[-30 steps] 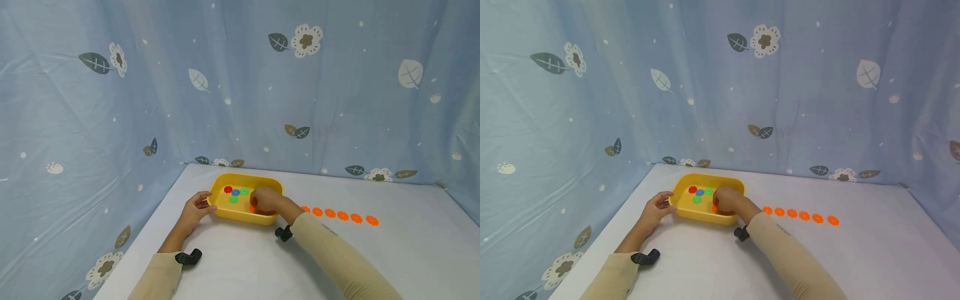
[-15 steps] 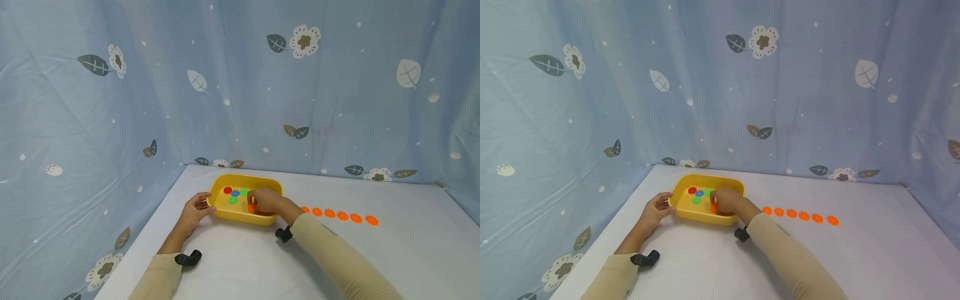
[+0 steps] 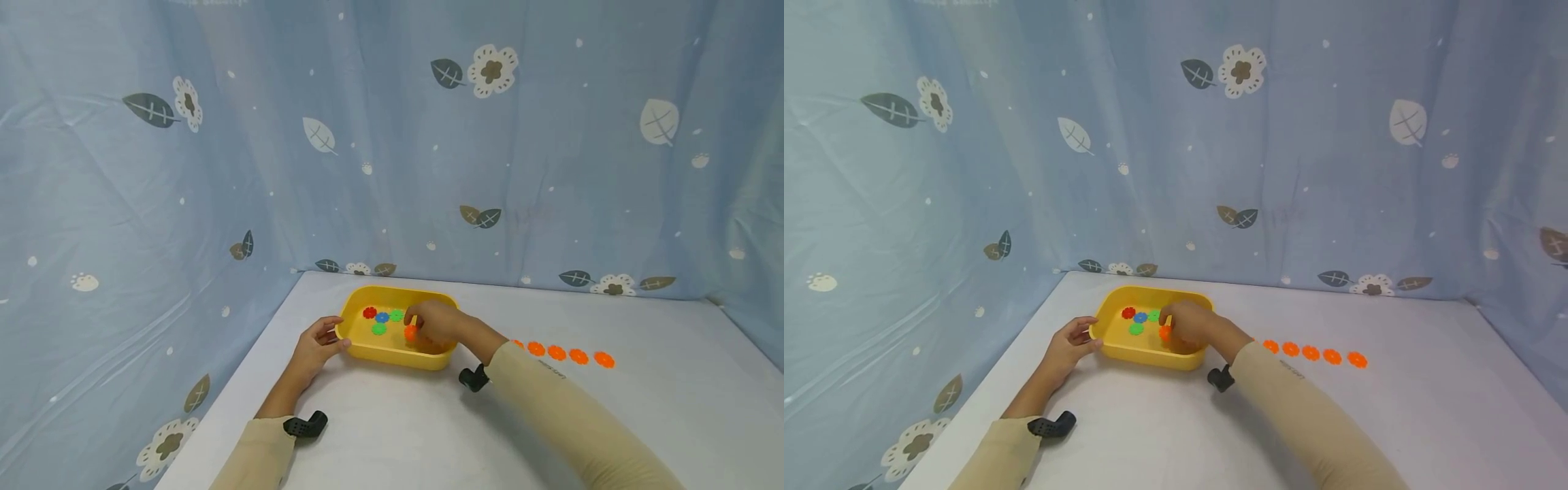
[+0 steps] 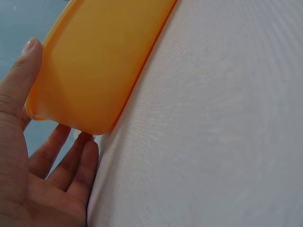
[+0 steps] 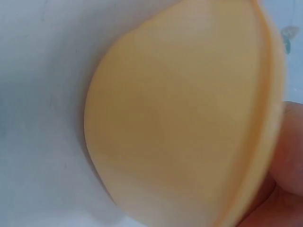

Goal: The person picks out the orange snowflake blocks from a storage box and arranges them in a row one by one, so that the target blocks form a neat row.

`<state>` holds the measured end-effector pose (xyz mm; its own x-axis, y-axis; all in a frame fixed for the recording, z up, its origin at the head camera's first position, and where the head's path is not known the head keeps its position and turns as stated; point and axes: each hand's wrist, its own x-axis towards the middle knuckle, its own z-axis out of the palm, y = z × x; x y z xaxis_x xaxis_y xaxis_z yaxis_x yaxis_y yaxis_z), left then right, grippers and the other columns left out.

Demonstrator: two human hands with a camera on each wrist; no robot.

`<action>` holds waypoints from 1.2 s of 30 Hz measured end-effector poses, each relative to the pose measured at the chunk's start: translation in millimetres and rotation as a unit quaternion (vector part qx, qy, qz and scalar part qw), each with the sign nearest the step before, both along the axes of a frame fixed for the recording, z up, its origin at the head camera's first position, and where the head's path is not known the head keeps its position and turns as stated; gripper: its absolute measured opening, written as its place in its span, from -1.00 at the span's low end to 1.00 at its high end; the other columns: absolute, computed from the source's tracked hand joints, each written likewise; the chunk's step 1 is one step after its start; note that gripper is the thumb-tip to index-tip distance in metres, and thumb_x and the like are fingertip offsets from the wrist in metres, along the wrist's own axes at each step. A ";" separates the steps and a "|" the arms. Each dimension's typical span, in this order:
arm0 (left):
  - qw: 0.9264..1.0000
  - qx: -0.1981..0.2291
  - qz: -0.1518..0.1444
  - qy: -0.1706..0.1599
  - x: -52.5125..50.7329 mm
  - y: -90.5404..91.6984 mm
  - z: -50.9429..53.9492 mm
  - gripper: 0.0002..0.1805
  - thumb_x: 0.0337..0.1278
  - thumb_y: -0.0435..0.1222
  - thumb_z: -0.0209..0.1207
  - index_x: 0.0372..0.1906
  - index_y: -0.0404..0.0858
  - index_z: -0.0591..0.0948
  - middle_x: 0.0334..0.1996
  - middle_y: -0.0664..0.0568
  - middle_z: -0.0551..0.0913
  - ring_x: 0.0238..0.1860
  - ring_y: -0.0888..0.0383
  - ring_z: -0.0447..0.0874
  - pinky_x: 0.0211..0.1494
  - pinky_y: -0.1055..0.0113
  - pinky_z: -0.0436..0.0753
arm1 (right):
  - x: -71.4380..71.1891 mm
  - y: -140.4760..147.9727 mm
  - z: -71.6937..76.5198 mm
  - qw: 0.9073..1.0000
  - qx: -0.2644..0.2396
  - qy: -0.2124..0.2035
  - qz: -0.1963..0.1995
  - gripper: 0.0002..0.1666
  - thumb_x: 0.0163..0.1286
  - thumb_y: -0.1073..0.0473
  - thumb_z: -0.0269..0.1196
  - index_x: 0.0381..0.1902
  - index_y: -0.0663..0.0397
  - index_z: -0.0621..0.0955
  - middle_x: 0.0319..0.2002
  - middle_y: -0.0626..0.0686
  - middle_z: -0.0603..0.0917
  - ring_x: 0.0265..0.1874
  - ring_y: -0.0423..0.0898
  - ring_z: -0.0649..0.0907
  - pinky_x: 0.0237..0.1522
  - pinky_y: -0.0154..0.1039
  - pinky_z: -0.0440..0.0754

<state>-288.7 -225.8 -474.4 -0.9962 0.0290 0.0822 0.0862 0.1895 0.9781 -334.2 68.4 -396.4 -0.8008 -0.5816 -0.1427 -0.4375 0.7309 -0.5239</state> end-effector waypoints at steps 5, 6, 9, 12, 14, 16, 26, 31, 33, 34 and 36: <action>1.000 -0.005 0.001 0.001 0.6 0.0 0.6 -0.37 0.01 -0.28 0.44 0.23 -0.23 0.50 0.21 -0.17 0.50 0.11 -0.09 0.52 0.06 0.37 0.60 | 2.4 8.8 6.6 1.000 -0.004 0.004 -0.010 -0.72 0.26 0.34 0.35 -0.09 0.00 0.63 -0.33 -0.03 0.58 -0.44 -0.10 0.59 -0.35 -0.34 0.64; 1.000 -0.008 0.002 0.001 0.4 0.1 0.3 -0.37 0.01 -0.28 0.44 0.23 -0.22 0.50 0.21 -0.17 0.50 0.11 -0.08 0.53 0.06 0.37 0.60 | 3.0 11.2 7.3 1.000 -0.009 -0.002 -0.013 -0.72 0.26 0.34 0.35 -0.08 0.01 0.63 -0.33 -0.02 0.57 -0.46 -0.09 0.59 -0.37 -0.34 0.64; 1.000 -0.011 0.006 0.003 0.0 0.5 -0.2 -0.38 0.00 -0.28 0.44 0.22 -0.22 0.51 0.19 -0.16 0.52 0.09 -0.07 0.54 0.06 0.36 0.61 | 5.4 18.9 9.1 1.000 -0.024 -0.007 -0.015 -0.72 0.28 0.33 0.34 -0.07 0.01 0.62 -0.33 0.00 0.56 -0.47 -0.09 0.60 -0.39 -0.34 0.66; 1.000 -0.011 0.005 0.004 0.0 1.4 0.2 -0.38 -0.01 -0.30 0.44 0.21 -0.23 0.51 0.18 -0.16 0.53 0.08 -0.07 0.55 0.06 0.33 0.62 | 8.8 27.7 11.3 0.999 -0.033 -0.003 -0.011 -0.73 0.30 0.31 0.33 -0.06 -0.01 0.61 -0.33 -0.01 0.57 -0.48 -0.07 0.59 -0.41 -0.31 0.66; 1.000 -0.011 0.005 0.002 0.4 1.8 1.2 -0.39 0.00 -0.30 0.44 0.21 -0.23 0.51 0.18 -0.15 0.53 0.09 -0.07 0.55 0.06 0.33 0.62 | 11.7 33.3 13.1 0.999 -0.033 0.005 -0.004 -0.74 0.31 0.28 0.33 -0.06 -0.03 0.61 -0.32 -0.03 0.58 -0.48 -0.07 0.59 -0.40 -0.29 0.65; 1.000 -0.012 0.005 0.001 0.7 2.2 1.8 -0.39 0.00 -0.30 0.44 0.21 -0.23 0.50 0.18 -0.15 0.52 0.09 -0.07 0.54 0.06 0.33 0.61 | 14.5 38.8 15.3 0.999 -0.030 0.015 0.000 -0.75 0.31 0.26 0.33 -0.06 -0.04 0.61 -0.30 -0.06 0.60 -0.42 -0.08 0.59 -0.37 -0.28 0.64; 1.000 -0.010 0.005 0.000 0.7 1.5 -1.0 -0.39 0.01 -0.30 0.43 0.21 -0.22 0.50 0.19 -0.15 0.51 0.10 -0.07 0.54 0.06 0.35 0.61 | 22.2 69.0 22.8 0.998 -0.055 0.004 0.003 -0.76 0.37 0.30 0.26 -0.03 0.01 0.60 -0.34 -0.05 0.62 -0.55 -0.06 0.60 -0.46 -0.26 0.62; 1.000 -0.007 0.001 -0.001 -0.8 0.5 -2.8 -0.38 -0.01 -0.29 0.45 0.21 -0.23 0.50 0.19 -0.15 0.52 0.10 -0.08 0.54 0.06 0.37 0.61 | 28.5 88.1 27.2 0.998 -0.064 0.001 -0.010 -0.75 0.36 0.30 0.26 -0.02 0.01 0.60 -0.35 -0.06 0.64 -0.55 -0.05 0.60 -0.46 -0.21 0.62; 1.000 -0.007 -0.001 0.001 -1.1 -0.1 -2.1 -0.37 -0.01 -0.29 0.45 0.22 -0.24 0.50 0.19 -0.16 0.51 0.09 -0.08 0.54 0.05 0.38 0.61 | 30.2 96.2 27.7 0.998 -0.063 0.004 -0.016 -0.75 0.36 0.30 0.26 -0.02 0.01 0.61 -0.35 -0.06 0.63 -0.54 -0.03 0.61 -0.45 -0.21 0.63; 1.000 -0.007 -0.001 0.001 -1.4 -0.5 -1.8 -0.37 -0.01 -0.29 0.44 0.22 -0.25 0.49 0.19 -0.16 0.51 0.09 -0.08 0.54 0.05 0.38 0.61 | 30.5 100.5 27.6 0.998 -0.063 0.006 -0.019 -0.75 0.36 0.30 0.26 -0.02 0.00 0.61 -0.34 -0.06 0.63 -0.53 -0.02 0.62 -0.44 -0.21 0.63; 1.000 -0.010 0.000 0.002 -1.7 -1.4 -1.1 -0.37 0.00 -0.30 0.44 0.22 -0.25 0.49 0.19 -0.16 0.51 0.09 -0.08 0.54 0.04 0.40 0.61 | 30.5 109.5 27.6 0.998 -0.063 0.009 -0.029 -0.75 0.36 0.30 0.26 -0.03 -0.01 0.61 -0.33 -0.03 0.64 -0.51 0.00 0.62 -0.44 -0.22 0.63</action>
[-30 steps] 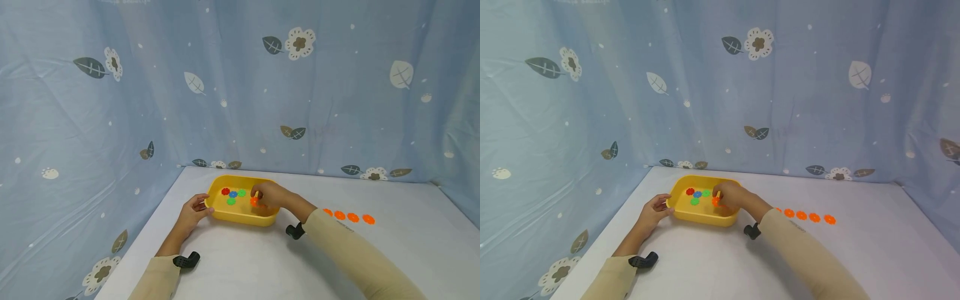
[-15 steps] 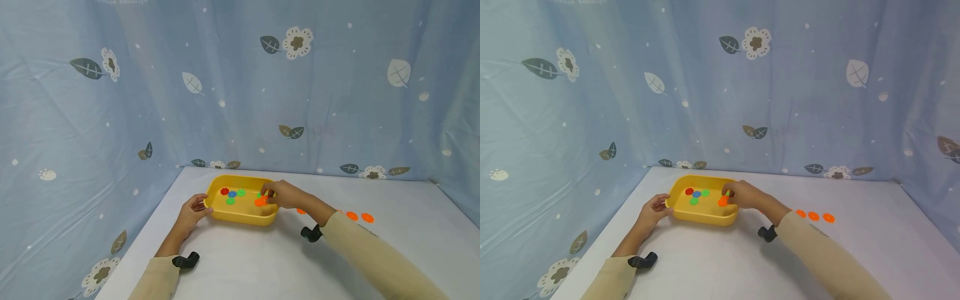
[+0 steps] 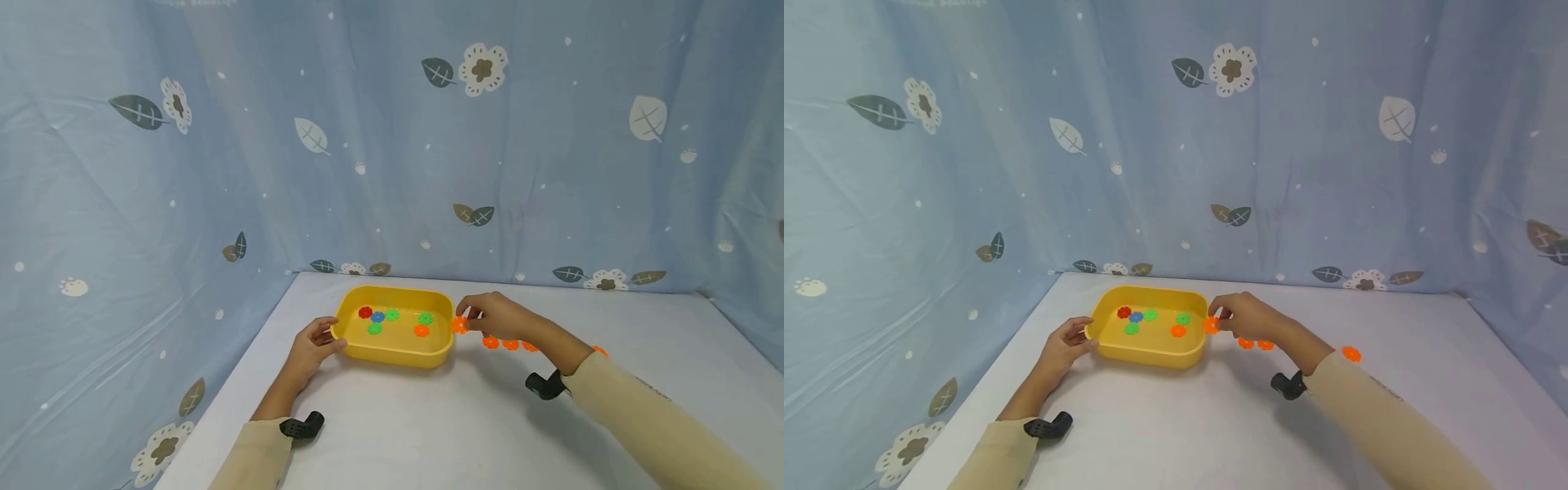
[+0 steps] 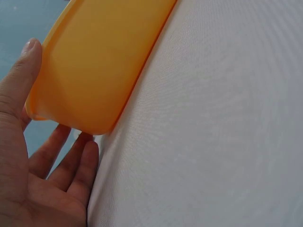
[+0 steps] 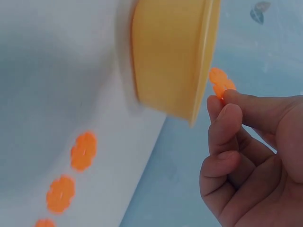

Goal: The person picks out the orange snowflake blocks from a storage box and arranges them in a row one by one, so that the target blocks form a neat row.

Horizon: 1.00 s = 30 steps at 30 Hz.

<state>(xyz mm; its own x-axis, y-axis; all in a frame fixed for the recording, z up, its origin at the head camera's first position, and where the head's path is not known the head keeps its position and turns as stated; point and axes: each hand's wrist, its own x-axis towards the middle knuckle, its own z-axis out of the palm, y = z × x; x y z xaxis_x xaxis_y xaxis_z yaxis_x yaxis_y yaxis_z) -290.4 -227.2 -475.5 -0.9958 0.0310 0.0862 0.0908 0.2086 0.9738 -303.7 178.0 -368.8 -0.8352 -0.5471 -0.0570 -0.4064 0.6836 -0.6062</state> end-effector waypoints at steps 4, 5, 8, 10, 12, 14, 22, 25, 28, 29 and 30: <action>1.000 -0.004 0.000 -0.002 -0.8 -0.8 0.7 -0.36 0.03 -0.29 0.42 0.25 -0.26 0.47 0.23 -0.18 0.48 0.11 -0.09 0.52 0.05 0.41 0.60 | -1.3 19.7 -0.2 1.000 -0.001 0.000 -0.021 -0.76 0.36 0.29 0.25 -0.03 -0.02 0.60 -0.30 0.00 0.64 -0.51 -0.02 0.60 -0.46 -0.21 0.63; 1.000 -0.002 -0.001 -0.003 -1.0 -0.7 0.7 -0.35 0.03 -0.29 0.42 0.26 -0.26 0.46 0.24 -0.19 0.47 0.12 -0.10 0.51 0.06 0.41 0.59 | -1.3 24.6 -0.3 1.000 -0.001 -0.002 -0.027 -0.76 0.36 0.29 0.25 -0.03 -0.02 0.60 -0.30 0.02 0.65 -0.51 -0.02 0.60 -0.46 -0.20 0.63; 1.000 0.003 -0.005 -0.005 -1.1 -0.1 0.8 -0.33 0.04 -0.29 0.42 0.28 -0.27 0.45 0.26 -0.20 0.45 0.14 -0.11 0.50 0.07 0.40 0.59 | -1.2 39.5 -2.8 0.999 0.001 -0.005 -0.039 -0.75 0.37 0.28 0.25 -0.01 0.01 0.59 -0.29 0.04 0.65 -0.52 -0.03 0.59 -0.46 -0.16 0.64; 1.000 0.002 -0.005 -0.005 -1.5 0.2 0.6 -0.34 0.04 -0.30 0.42 0.28 -0.27 0.45 0.25 -0.21 0.45 0.14 -0.11 0.50 0.06 0.41 0.59 | -0.5 49.2 -5.6 0.999 0.002 -0.006 -0.044 -0.75 0.37 0.28 0.25 -0.01 0.03 0.59 -0.29 0.04 0.65 -0.53 -0.03 0.59 -0.46 -0.16 0.64; 1.000 -0.001 -0.001 -0.004 -1.3 0.3 0.6 -0.35 0.04 -0.31 0.42 0.26 -0.27 0.46 0.24 -0.19 0.47 0.12 -0.10 0.51 0.06 0.41 0.59 | 0.8 58.5 -9.4 0.999 -0.001 -0.008 -0.050 -0.75 0.37 0.28 0.24 0.00 0.08 0.58 -0.29 0.07 0.64 -0.54 -0.01 0.58 -0.47 -0.16 0.62; 1.000 -0.006 0.001 -0.002 -0.7 0.7 1.3 -0.36 0.03 -0.30 0.42 0.25 -0.27 0.46 0.23 -0.18 0.48 0.11 -0.09 0.52 0.05 0.40 0.60 | 3.0 67.8 -14.8 0.998 -0.009 -0.008 -0.056 -0.75 0.37 0.26 0.25 0.00 0.10 0.58 -0.29 0.08 0.64 -0.54 0.02 0.58 -0.48 -0.17 0.60; 1.000 -0.005 -0.001 0.004 0.8 2.1 1.5 -0.34 0.02 -0.28 0.43 0.25 -0.29 0.45 0.22 -0.19 0.48 0.11 -0.11 0.52 0.04 0.41 0.60 | 16.1 100.8 -27.5 0.995 -0.044 -0.007 -0.087 -0.73 0.37 0.26 0.24 0.02 0.16 0.57 -0.27 0.13 0.63 -0.54 0.11 0.58 -0.51 -0.14 0.58; 1.000 -0.006 -0.002 0.003 -0.1 1.5 0.1 -0.34 0.02 -0.27 0.43 0.25 -0.28 0.46 0.21 -0.18 0.49 0.10 -0.10 0.52 0.02 0.43 0.60 | 20.6 113.5 -29.1 0.994 -0.051 -0.012 -0.099 -0.72 0.38 0.27 0.23 0.03 0.18 0.56 -0.27 0.14 0.63 -0.53 0.11 0.58 -0.51 -0.11 0.60; 1.000 -0.007 -0.003 0.005 -1.1 0.6 -0.9 -0.34 0.00 -0.27 0.44 0.24 -0.26 0.47 0.20 -0.18 0.50 0.10 -0.10 0.53 0.01 0.43 0.60 | 24.9 126.4 -31.3 0.992 -0.053 -0.018 -0.112 -0.71 0.38 0.28 0.22 0.04 0.20 0.55 -0.27 0.15 0.64 -0.53 0.10 0.59 -0.51 -0.10 0.61; 1.000 -0.008 -0.003 0.006 -1.4 0.3 -1.0 -0.34 -0.01 -0.26 0.45 0.24 -0.25 0.47 0.20 -0.17 0.50 0.10 -0.09 0.53 0.01 0.43 0.60 | 26.1 130.6 -32.4 0.992 -0.051 -0.019 -0.117 -0.71 0.38 0.28 0.22 0.05 0.20 0.55 -0.27 0.15 0.64 -0.53 0.10 0.59 -0.51 -0.11 0.59; 1.000 -0.007 -0.003 0.006 -1.6 0.2 -1.0 -0.35 -0.01 -0.26 0.45 0.23 -0.25 0.48 0.20 -0.17 0.50 0.09 -0.09 0.53 0.01 0.43 0.60 | 27.5 134.6 -33.4 0.991 -0.049 -0.019 -0.122 -0.71 0.38 0.28 0.22 0.05 0.20 0.55 -0.26 0.15 0.64 -0.52 0.09 0.59 -0.51 -0.11 0.59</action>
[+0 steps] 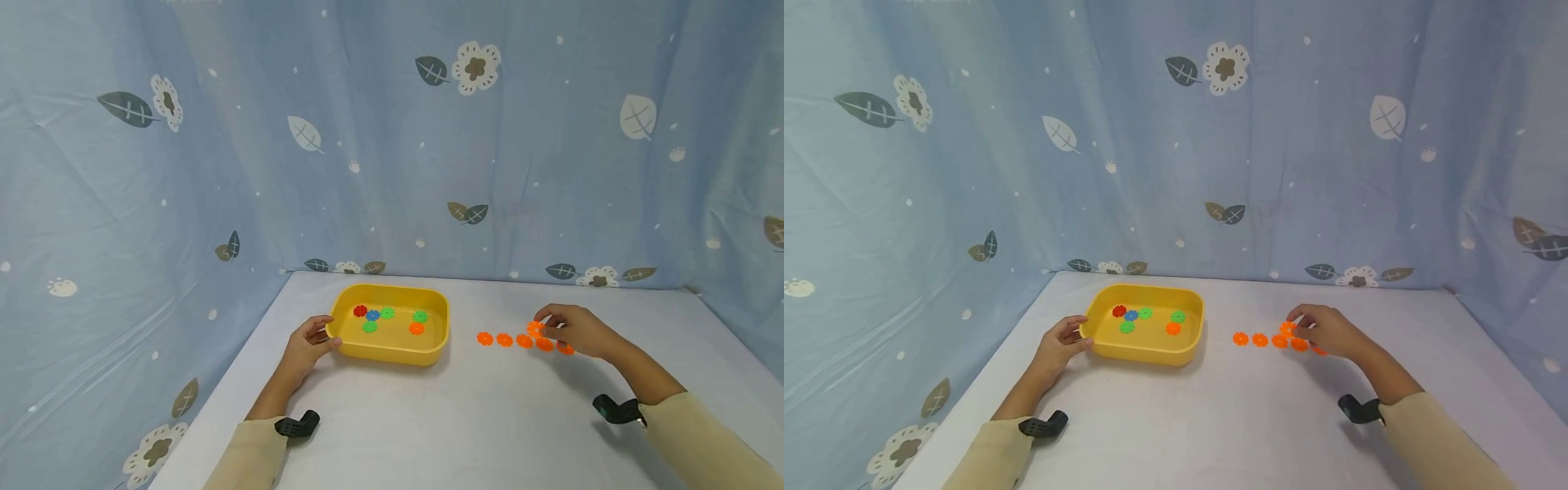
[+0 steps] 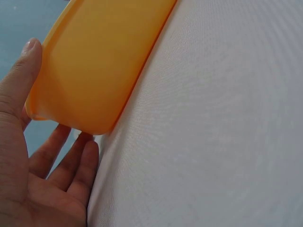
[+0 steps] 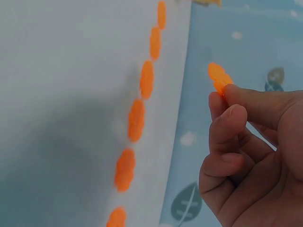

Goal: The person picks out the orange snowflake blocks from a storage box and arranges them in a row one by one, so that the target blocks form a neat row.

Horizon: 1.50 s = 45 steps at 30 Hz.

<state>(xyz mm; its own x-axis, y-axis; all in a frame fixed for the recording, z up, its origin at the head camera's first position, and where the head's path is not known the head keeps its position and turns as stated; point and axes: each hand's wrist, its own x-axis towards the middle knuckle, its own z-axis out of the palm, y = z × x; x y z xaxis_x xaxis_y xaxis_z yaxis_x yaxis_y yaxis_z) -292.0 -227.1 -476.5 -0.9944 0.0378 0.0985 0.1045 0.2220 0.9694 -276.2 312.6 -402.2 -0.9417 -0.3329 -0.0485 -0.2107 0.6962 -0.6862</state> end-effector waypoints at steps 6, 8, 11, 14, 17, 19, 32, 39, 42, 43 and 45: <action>1.000 0.001 -0.004 -0.001 -0.3 -0.9 1.0 -0.36 0.01 -0.27 0.44 0.24 -0.23 0.48 0.21 -0.17 0.49 0.12 -0.08 0.52 0.03 0.43 0.60 | 8.7 20.0 -5.3 1.000 0.001 -0.002 -0.027 -0.67 0.38 0.27 0.21 0.07 0.24 0.53 -0.28 0.13 0.64 -0.52 0.05 0.57 -0.53 -0.18 0.56; 1.000 0.000 -0.004 -0.004 -0.2 -1.3 1.3 -0.36 0.01 -0.27 0.44 0.24 -0.22 0.48 0.21 -0.16 0.49 0.12 -0.08 0.52 0.03 0.43 0.59 | 11.4 25.4 -6.4 0.999 0.001 -0.004 -0.037 -0.67 0.38 0.27 0.21 0.07 0.24 0.53 -0.28 0.14 0.64 -0.54 0.04 0.56 -0.56 -0.21 0.54; 1.000 0.000 -0.005 -0.005 0.6 -1.8 1.6 -0.35 0.00 -0.26 0.44 0.24 -0.23 0.48 0.22 -0.17 0.48 0.13 -0.09 0.51 0.04 0.42 0.59 | 14.7 31.8 -7.3 0.999 0.009 -0.001 -0.051 -0.67 0.38 0.25 0.23 0.06 0.24 0.53 -0.26 0.12 0.64 -0.50 0.01 0.58 -0.52 -0.21 0.57; 1.000 -0.001 -0.003 -0.004 1.4 -2.1 1.9 -0.35 0.00 -0.26 0.44 0.24 -0.23 0.48 0.23 -0.18 0.48 0.13 -0.10 0.51 0.04 0.41 0.60 | 18.0 37.0 -7.3 0.998 0.015 0.002 -0.057 -0.64 0.38 0.22 0.24 0.07 0.27 0.53 -0.24 0.12 0.64 -0.43 0.01 0.59 -0.45 -0.16 0.60; 1.000 -0.007 0.000 -0.004 1.4 -2.5 2.4 -0.36 0.01 -0.26 0.44 0.24 -0.22 0.48 0.23 -0.17 0.48 0.12 -0.09 0.52 0.05 0.41 0.60 | 20.2 42.1 -7.0 0.997 0.015 -0.001 -0.069 -0.63 0.38 0.23 0.23 0.09 0.28 0.52 -0.24 0.14 0.64 -0.42 0.01 0.59 -0.43 -0.14 0.61; 1.000 -0.011 0.005 -0.004 0.7 -2.9 2.2 -0.36 0.00 -0.26 0.45 0.23 -0.22 0.48 0.22 -0.16 0.49 0.11 -0.08 0.53 0.04 0.41 0.60 | 21.3 45.8 -7.0 0.997 0.011 -0.007 -0.074 -0.62 0.39 0.24 0.21 0.11 0.31 0.50 -0.24 0.15 0.63 -0.45 0.02 0.58 -0.45 -0.13 0.59; 1.000 -0.017 0.015 -0.011 1.1 -1.7 2.0 -0.35 0.00 -0.24 0.44 0.24 -0.21 0.48 0.22 -0.14 0.49 0.10 -0.06 0.52 0.05 0.39 0.61 | 23.9 76.7 -22.6 0.993 0.028 -0.012 -0.112 -0.61 0.43 0.22 0.18 0.12 0.34 0.48 -0.30 0.10 0.61 -0.51 0.00 0.52 -0.56 -0.25 0.44; 1.000 -0.014 0.014 -0.015 0.0 -0.7 0.2 -0.36 0.00 -0.24 0.45 0.23 -0.17 0.48 0.21 -0.09 0.49 0.10 -0.04 0.52 0.06 0.40 0.60 | 26.0 90.2 -27.9 0.991 0.036 -0.020 -0.126 -0.60 0.41 0.22 0.19 0.11 0.36 0.48 -0.28 0.11 0.62 -0.49 -0.01 0.53 -0.53 -0.23 0.49; 1.000 -0.014 0.011 -0.012 -0.2 -0.1 0.1 -0.34 -0.01 -0.22 0.45 0.24 -0.19 0.47 0.21 -0.11 0.49 0.11 -0.05 0.52 0.06 0.40 0.60 | 27.1 95.1 -29.9 0.990 0.039 -0.021 -0.131 -0.61 0.41 0.24 0.17 0.10 0.40 0.47 -0.32 0.09 0.62 -0.49 -0.01 0.52 -0.53 -0.22 0.49; 1.000 -0.013 0.010 -0.010 -0.1 0.1 0.2 -0.34 -0.01 -0.21 0.45 0.24 -0.20 0.47 0.21 -0.12 0.49 0.11 -0.06 0.52 0.05 0.41 0.60 | 27.1 96.9 -31.0 0.990 0.042 -0.021 -0.132 -0.60 0.41 0.25 0.17 0.09 0.42 0.47 -0.34 0.09 0.61 -0.49 -0.01 0.52 -0.54 -0.22 0.48; 1.000 -0.010 0.006 -0.013 0.5 0.6 1.2 -0.33 0.00 -0.22 0.44 0.26 -0.22 0.46 0.23 -0.14 0.47 0.12 -0.06 0.51 0.05 0.42 0.59 | 26.3 101.2 -33.6 0.989 0.051 -0.025 -0.139 -0.60 0.40 0.25 0.17 0.09 0.43 0.47 -0.36 0.07 0.60 -0.49 -0.02 0.51 -0.54 -0.22 0.47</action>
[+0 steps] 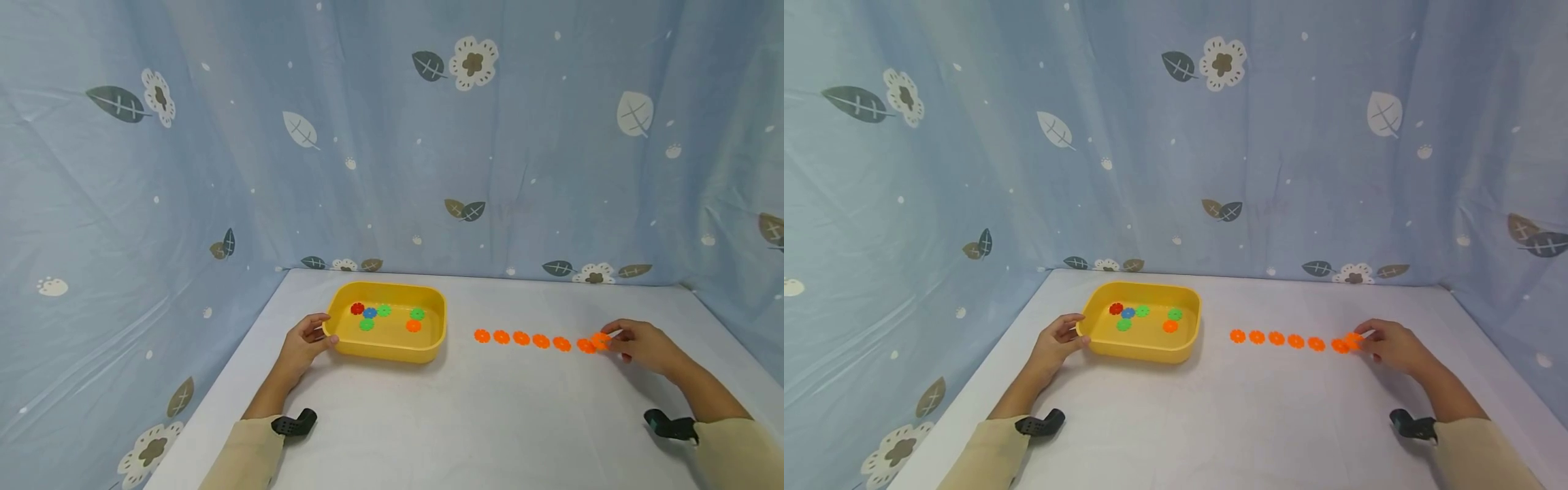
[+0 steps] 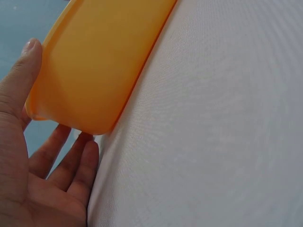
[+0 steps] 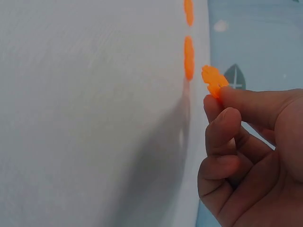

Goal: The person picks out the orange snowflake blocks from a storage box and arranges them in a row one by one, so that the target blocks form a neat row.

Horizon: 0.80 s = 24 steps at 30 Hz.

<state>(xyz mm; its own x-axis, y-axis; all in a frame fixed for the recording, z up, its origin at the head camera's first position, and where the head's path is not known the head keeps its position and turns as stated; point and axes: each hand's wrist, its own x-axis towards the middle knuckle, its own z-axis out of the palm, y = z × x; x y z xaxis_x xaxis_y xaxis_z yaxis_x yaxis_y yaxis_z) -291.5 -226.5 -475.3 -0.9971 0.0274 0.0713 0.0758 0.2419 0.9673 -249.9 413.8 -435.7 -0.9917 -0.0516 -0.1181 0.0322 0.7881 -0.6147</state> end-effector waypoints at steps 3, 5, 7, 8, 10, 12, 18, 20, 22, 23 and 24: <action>1.000 -0.001 -0.006 -0.006 8.8 4.6 13.5 -0.34 0.06 -0.28 0.41 0.28 -0.28 0.44 0.25 -0.20 0.45 0.13 -0.08 0.50 0.05 0.46 0.58 | -1.5 5.6 -4.6 1.000 0.008 -0.002 -0.006 -0.61 0.40 0.26 0.17 0.08 0.44 0.47 -0.38 0.05 0.59 -0.50 -0.03 0.50 -0.53 -0.23 0.47; 1.000 -0.002 -0.007 -0.011 14.6 7.6 22.5 -0.35 0.09 -0.32 0.38 0.29 -0.31 0.42 0.26 -0.23 0.44 0.14 -0.10 0.49 0.05 0.46 0.57 | -1.9 8.3 -6.6 1.000 0.013 -0.001 -0.008 -0.62 0.40 0.26 0.17 0.07 0.44 0.48 -0.39 0.05 0.59 -0.50 -0.03 0.50 -0.53 -0.22 0.48; 1.000 -0.004 -0.008 -0.011 20.3 10.6 30.7 -0.37 0.11 -0.35 0.36 0.29 -0.34 0.41 0.26 -0.25 0.43 0.15 -0.12 0.48 0.05 0.47 0.57 | -1.7 10.0 -7.5 1.000 0.019 0.001 -0.009 -0.63 0.40 0.27 0.16 0.06 0.45 0.48 -0.39 0.06 0.59 -0.50 -0.03 0.50 -0.52 -0.21 0.49; 1.000 -0.003 -0.009 -0.012 20.7 10.8 31.3 -0.37 0.10 -0.36 0.36 0.29 -0.34 0.42 0.26 -0.25 0.43 0.15 -0.12 0.48 0.05 0.47 0.57 | -1.8 10.8 -7.7 1.000 0.023 0.001 -0.011 -0.63 0.40 0.27 0.16 0.05 0.45 0.48 -0.39 0.06 0.58 -0.50 -0.03 0.50 -0.52 -0.21 0.49; 1.000 -0.002 -0.009 -0.012 21.1 11.0 31.8 -0.37 0.11 -0.36 0.36 0.29 -0.34 0.42 0.26 -0.25 0.43 0.15 -0.12 0.48 0.05 0.46 0.57 | -2.1 12.0 -8.7 0.999 0.033 0.001 -0.015 -0.64 0.38 0.29 0.15 0.04 0.46 0.49 -0.39 0.07 0.58 -0.50 -0.04 0.50 -0.51 -0.19 0.50; 1.000 -0.001 -0.009 -0.012 21.6 11.1 32.4 -0.37 0.11 -0.36 0.36 0.28 -0.34 0.42 0.25 -0.25 0.44 0.14 -0.12 0.48 0.04 0.47 0.58 | -2.6 13.2 -9.7 0.999 0.041 0.002 -0.017 -0.66 0.37 0.31 0.15 0.02 0.46 0.49 -0.37 0.10 0.59 -0.50 -0.04 0.51 -0.50 -0.18 0.52; 1.000 0.002 -0.009 -0.013 16.4 8.8 26.8 -0.37 0.10 -0.37 0.36 0.28 -0.35 0.42 0.25 -0.25 0.44 0.12 -0.12 0.48 0.02 0.48 0.58 | -6.4 16.1 -13.0 0.998 0.054 0.000 -0.029 -0.65 0.34 0.29 0.20 -0.01 0.46 0.50 -0.25 0.28 0.60 -0.44 -0.04 0.55 -0.45 -0.20 0.60; 1.000 0.007 -0.009 -0.016 12.2 6.5 20.8 -0.36 0.09 -0.37 0.37 0.28 -0.34 0.42 0.26 -0.24 0.43 0.13 -0.12 0.48 0.02 0.47 0.58 | -8.1 17.2 -14.3 0.998 0.058 -0.007 -0.037 -0.64 0.33 0.27 0.22 -0.02 0.47 0.50 -0.22 0.32 0.58 -0.42 -0.03 0.55 -0.44 -0.21 0.61; 1.000 0.012 -0.008 -0.019 7.9 4.2 14.2 -0.35 0.07 -0.35 0.39 0.29 -0.31 0.42 0.26 -0.23 0.43 0.14 -0.12 0.47 0.02 0.47 0.59 | -10.0 18.3 -16.0 0.997 0.061 -0.015 -0.044 -0.63 0.33 0.27 0.23 -0.03 0.48 0.50 -0.21 0.32 0.57 -0.39 -0.02 0.55 -0.41 -0.21 0.62; 1.000 0.013 -0.007 -0.020 6.0 3.2 11.0 -0.34 0.06 -0.34 0.40 0.29 -0.29 0.43 0.26 -0.21 0.43 0.14 -0.11 0.47 0.03 0.46 0.58 | -11.1 18.7 -16.7 0.997 0.063 -0.018 -0.046 -0.62 0.33 0.27 0.23 -0.03 0.49 0.50 -0.21 0.32 0.56 -0.39 -0.01 0.54 -0.41 -0.21 0.62; 1.000 0.013 -0.006 -0.020 4.4 2.3 8.1 -0.34 0.04 -0.32 0.41 0.28 -0.27 0.43 0.27 -0.20 0.44 0.14 -0.10 0.47 0.03 0.46 0.58 | -12.1 19.0 -17.2 0.997 0.063 -0.023 -0.048 -0.62 0.32 0.26 0.23 -0.03 0.49 0.50 -0.22 0.31 0.56 -0.38 -0.01 0.54 -0.40 -0.20 0.63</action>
<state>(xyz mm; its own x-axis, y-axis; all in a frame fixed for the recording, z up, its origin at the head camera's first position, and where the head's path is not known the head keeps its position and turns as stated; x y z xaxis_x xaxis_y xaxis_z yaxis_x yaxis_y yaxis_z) -287.1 -224.2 -467.2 -0.9988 0.0373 0.0313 0.0386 0.2157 0.9757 -262.0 432.7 -452.9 -0.9848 0.0617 -0.1625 0.1369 0.8512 -0.5067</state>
